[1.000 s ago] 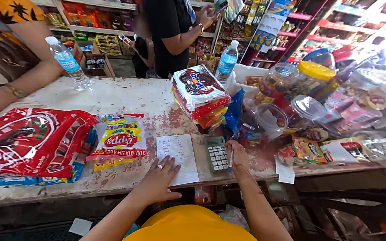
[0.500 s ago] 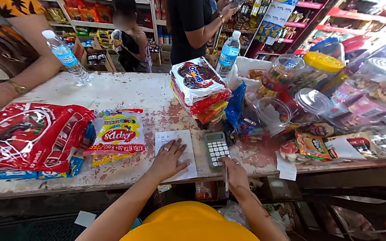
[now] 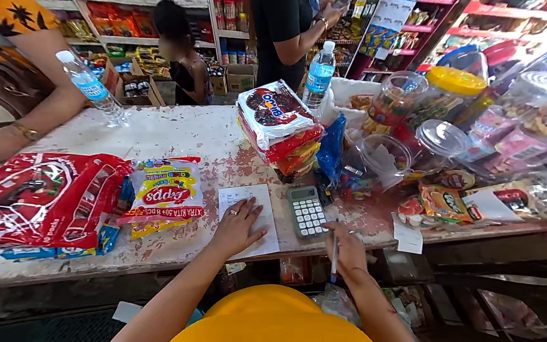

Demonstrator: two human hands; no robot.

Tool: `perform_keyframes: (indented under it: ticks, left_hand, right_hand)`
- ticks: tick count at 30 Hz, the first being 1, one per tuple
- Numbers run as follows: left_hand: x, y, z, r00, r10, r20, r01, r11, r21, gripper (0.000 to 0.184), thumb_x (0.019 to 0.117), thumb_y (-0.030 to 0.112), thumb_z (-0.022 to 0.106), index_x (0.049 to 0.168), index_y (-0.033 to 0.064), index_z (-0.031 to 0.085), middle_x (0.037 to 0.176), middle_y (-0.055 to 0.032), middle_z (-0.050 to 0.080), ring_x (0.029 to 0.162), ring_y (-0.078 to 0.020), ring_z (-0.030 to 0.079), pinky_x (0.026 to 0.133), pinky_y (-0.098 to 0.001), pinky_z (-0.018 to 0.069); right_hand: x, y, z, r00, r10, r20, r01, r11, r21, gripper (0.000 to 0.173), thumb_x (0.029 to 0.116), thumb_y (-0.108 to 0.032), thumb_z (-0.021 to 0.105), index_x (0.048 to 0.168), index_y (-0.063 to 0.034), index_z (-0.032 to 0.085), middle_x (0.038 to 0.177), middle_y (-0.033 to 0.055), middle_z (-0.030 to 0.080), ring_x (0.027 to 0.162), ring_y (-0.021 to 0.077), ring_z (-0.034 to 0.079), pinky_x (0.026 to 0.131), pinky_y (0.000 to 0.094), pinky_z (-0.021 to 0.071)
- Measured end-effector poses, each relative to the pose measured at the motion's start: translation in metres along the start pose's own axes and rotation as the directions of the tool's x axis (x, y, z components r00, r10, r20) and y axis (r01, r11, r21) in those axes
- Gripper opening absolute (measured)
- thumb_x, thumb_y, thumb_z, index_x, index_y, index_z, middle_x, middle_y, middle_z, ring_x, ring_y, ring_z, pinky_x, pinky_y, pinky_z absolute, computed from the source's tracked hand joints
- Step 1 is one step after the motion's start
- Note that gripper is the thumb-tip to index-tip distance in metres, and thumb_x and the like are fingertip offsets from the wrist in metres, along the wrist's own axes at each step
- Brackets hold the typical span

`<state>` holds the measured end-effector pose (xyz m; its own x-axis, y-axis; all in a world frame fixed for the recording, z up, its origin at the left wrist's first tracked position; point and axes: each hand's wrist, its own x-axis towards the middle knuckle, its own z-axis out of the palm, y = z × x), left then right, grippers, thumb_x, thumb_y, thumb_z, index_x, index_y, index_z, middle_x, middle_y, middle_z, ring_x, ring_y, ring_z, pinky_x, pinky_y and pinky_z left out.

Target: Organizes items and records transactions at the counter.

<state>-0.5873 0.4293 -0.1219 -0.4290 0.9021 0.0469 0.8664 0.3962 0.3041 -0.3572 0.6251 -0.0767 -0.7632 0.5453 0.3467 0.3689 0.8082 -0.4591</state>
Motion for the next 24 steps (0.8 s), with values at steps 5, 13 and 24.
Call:
perform_keyframes:
  ticks: [5, 13, 24]
  left_hand:
    - [-0.003, 0.000, 0.001, 0.998, 0.031, -0.047, -0.032, 0.999, -0.022, 0.073, 0.1020, 0.067, 0.031, 0.150, 0.0157, 0.052, 0.161, -0.0078, 0.044, 0.150, -0.0388, 0.035, 0.119, -0.0585, 0.0289]
    - [-0.005, 0.000, 0.003, 0.996, 0.019, -0.088, -0.022, 0.999, -0.028, 0.072, 0.1020, 0.065, 0.034, 0.147, 0.0141, 0.056, 0.158, -0.0139, 0.047, 0.146, -0.0395, 0.042, 0.117, -0.0577, 0.0327]
    - [-0.005, 0.000, 0.003, 0.994, 0.008, -0.106, -0.012, 0.999, -0.033, 0.072, 0.1021, 0.065, 0.034, 0.146, 0.0122, 0.057, 0.157, -0.0172, 0.047, 0.144, -0.0413, 0.043, 0.117, -0.0570, 0.0340]
  right_hand:
    - [0.001, 0.018, 0.000, 0.989, 0.078, 0.125, -0.067, 0.994, -0.088, 0.029, 0.0947, -0.007, 0.056, 0.118, -0.0014, 0.072, 0.103, 0.0222, 0.075, 0.089, 0.0453, 0.073, 0.074, 0.0609, 0.0564]
    - [-0.003, 0.008, 0.001, 0.986, 0.063, 0.155, -0.035, 0.983, -0.178, 0.028, 0.0943, -0.003, 0.058, 0.119, -0.0001, 0.071, 0.109, 0.0234, 0.074, 0.090, 0.0474, 0.073, 0.072, 0.0605, 0.0567]
    - [0.016, -0.012, 0.006, 0.948, -0.077, 0.309, 0.072, 0.997, 0.029, 0.034, 0.0953, -0.007, 0.054, 0.125, -0.0052, 0.070, 0.118, 0.0159, 0.073, 0.109, 0.0407, 0.069, 0.089, 0.0547, 0.0563]
